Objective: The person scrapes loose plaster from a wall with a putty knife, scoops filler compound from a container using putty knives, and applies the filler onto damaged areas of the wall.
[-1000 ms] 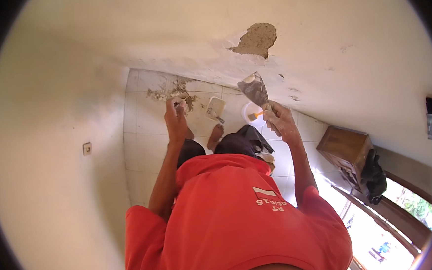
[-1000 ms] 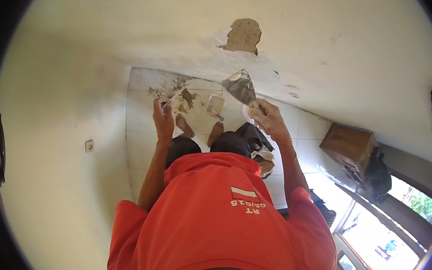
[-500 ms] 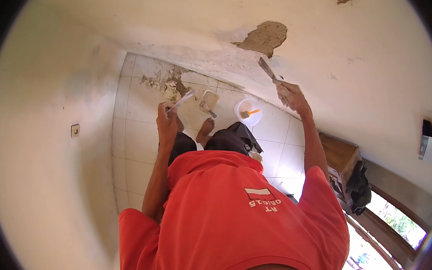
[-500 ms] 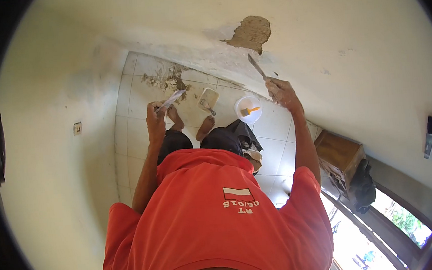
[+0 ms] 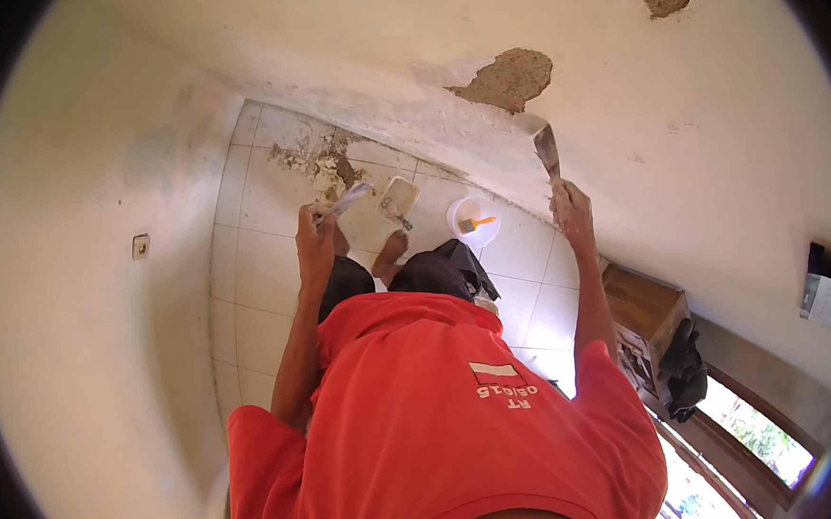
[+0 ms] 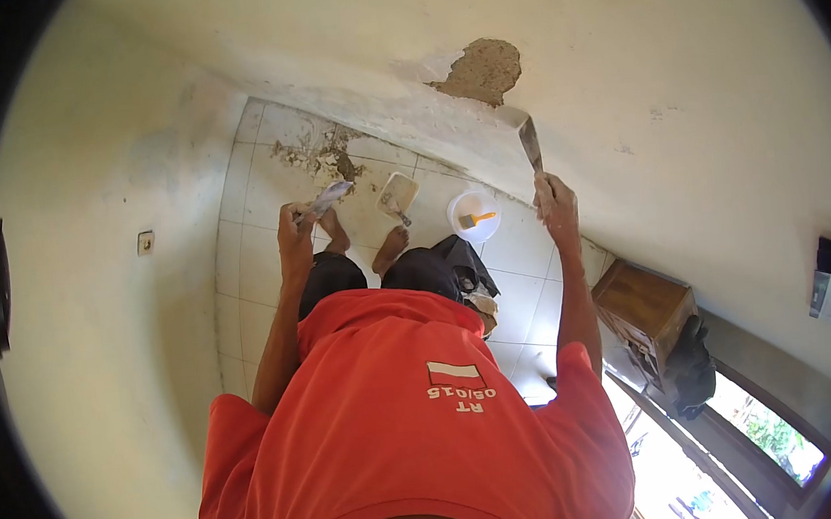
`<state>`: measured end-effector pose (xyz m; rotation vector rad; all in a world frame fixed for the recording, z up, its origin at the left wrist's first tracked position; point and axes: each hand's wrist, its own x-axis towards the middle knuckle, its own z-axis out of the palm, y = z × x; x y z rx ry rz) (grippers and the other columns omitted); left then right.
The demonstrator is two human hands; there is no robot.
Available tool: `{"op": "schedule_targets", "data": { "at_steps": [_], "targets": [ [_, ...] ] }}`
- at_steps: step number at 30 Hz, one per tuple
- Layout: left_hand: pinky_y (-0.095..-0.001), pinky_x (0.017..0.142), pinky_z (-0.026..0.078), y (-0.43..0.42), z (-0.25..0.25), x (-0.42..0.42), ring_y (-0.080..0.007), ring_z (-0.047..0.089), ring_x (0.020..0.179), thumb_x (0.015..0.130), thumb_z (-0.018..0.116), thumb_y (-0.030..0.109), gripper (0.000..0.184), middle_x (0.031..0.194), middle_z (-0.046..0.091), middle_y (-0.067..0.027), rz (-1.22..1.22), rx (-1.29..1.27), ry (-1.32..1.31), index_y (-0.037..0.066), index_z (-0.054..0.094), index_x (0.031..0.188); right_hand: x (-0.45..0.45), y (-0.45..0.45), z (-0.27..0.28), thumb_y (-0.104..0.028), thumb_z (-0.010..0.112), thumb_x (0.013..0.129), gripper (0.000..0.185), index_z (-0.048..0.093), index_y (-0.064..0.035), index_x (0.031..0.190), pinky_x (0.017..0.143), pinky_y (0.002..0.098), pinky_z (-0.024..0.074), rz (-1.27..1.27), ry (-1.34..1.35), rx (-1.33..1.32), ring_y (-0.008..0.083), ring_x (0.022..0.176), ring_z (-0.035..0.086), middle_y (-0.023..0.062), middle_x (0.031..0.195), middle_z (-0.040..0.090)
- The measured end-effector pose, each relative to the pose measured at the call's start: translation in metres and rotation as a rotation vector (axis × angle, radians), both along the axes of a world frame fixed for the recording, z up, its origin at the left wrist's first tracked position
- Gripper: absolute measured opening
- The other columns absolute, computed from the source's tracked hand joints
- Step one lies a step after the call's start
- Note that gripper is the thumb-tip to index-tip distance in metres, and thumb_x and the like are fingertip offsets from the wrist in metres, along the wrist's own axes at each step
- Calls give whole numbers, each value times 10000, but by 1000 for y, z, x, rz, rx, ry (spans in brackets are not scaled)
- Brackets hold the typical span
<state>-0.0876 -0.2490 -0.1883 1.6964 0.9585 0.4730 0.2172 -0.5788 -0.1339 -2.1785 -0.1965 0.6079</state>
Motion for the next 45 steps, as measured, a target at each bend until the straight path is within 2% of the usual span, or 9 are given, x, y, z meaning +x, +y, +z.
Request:
{"op": "schedule_targets", "data": {
  "at_steps": [3, 7, 8, 9, 12, 22, 32, 37, 45],
  "targets": [
    [-302, 839, 430, -1, 3, 2, -175, 526, 902, 923, 586, 81, 193, 959, 562, -91, 4, -65, -1, -4, 500, 1074, -21, 0, -5, -300, 544, 980, 304, 627, -19, 1059, 397, 223, 337, -39, 44, 134, 46, 475, 427, 0, 662, 530],
    [-295, 837, 427, -1, 4, 4, -166, 520, 905, 921, 588, 82, 186, 962, 558, -86, -13, -152, 6, 5, 507, 1070, -22, 11, -11, -230, 581, 954, 290, 611, -1, 1130, 482, 264, 417, 132, -67, 95, 86, 534, 507, 41, 685, 568],
    [-295, 837, 427, 0, 4, 4, -166, 520, 905, 921, 588, 82, 186, 962, 558, -86, -17, -149, 8, 5, 507, 1070, -16, 12, -17, -188, 606, 937, 281, 604, 16, 1130, 552, 314, 465, 155, -90, 115, 172, 589, 578, 98, 734, 617],
    [-291, 835, 427, 0, 4, 4, -163, 517, 902, 920, 588, 83, 184, 960, 556, -84, -42, -127, 14, 6, 509, 1067, -10, 13, -21, -188, 606, 937, 281, 604, 16, 1130, 552, 314, 465, 154, -89, 118, 172, 589, 578, 98, 734, 617],
    [-288, 832, 426, 0, 4, 1, -160, 515, 898, 919, 586, 86, 179, 954, 553, -81, -59, -115, 28, 7, 511, 1061, 5, 18, -28, -125, 631, 912, 277, 593, 23, 1143, 677, 375, 511, 267, -433, 40, 331, 730, 641, 210, 852, 649],
    [-302, 831, 433, 1, -17, -10, -168, 517, 888, 910, 595, 82, 191, 944, 555, -86, -70, -13, -23, -1, 511, 1060, 31, 20, -3, -192, 601, 939, 267, 605, -15, 1139, 621, 390, 480, 247, -434, -105, 290, 630, 592, 165, 747, 616],
    [-304, 825, 434, 1, -9, -9, -177, 518, 882, 905, 596, 92, 209, 940, 558, -94, -28, -70, -17, -4, 511, 1070, 3, 15, -8, -196, 592, 944, 259, 609, -11, 1125, 609, 398, 481, 146, -356, -94, 309, 629, 604, 189, 753, 619],
    [-310, 862, 439, 2, -11, -8, -193, 564, 935, 914, 584, 64, 182, 994, 610, -116, -51, -89, 18, 16, 524, 1079, 31, 33, -1, -196, 603, 932, 244, 627, -20, 1100, 616, 410, 484, 271, -505, -157, 342, 649, 615, 194, 760, 629],
    [-317, 840, 451, 5, -26, -14, -202, 566, 912, 914, 593, 77, 189, 989, 610, -123, -35, -45, 0, 20, 526, 1081, 5, 15, 26, -196, 597, 937, 261, 623, -12, 1121, 646, 401, 499, 209, -579, -178, 352, 692, 640, 206, 788, 649]
  ]
}}
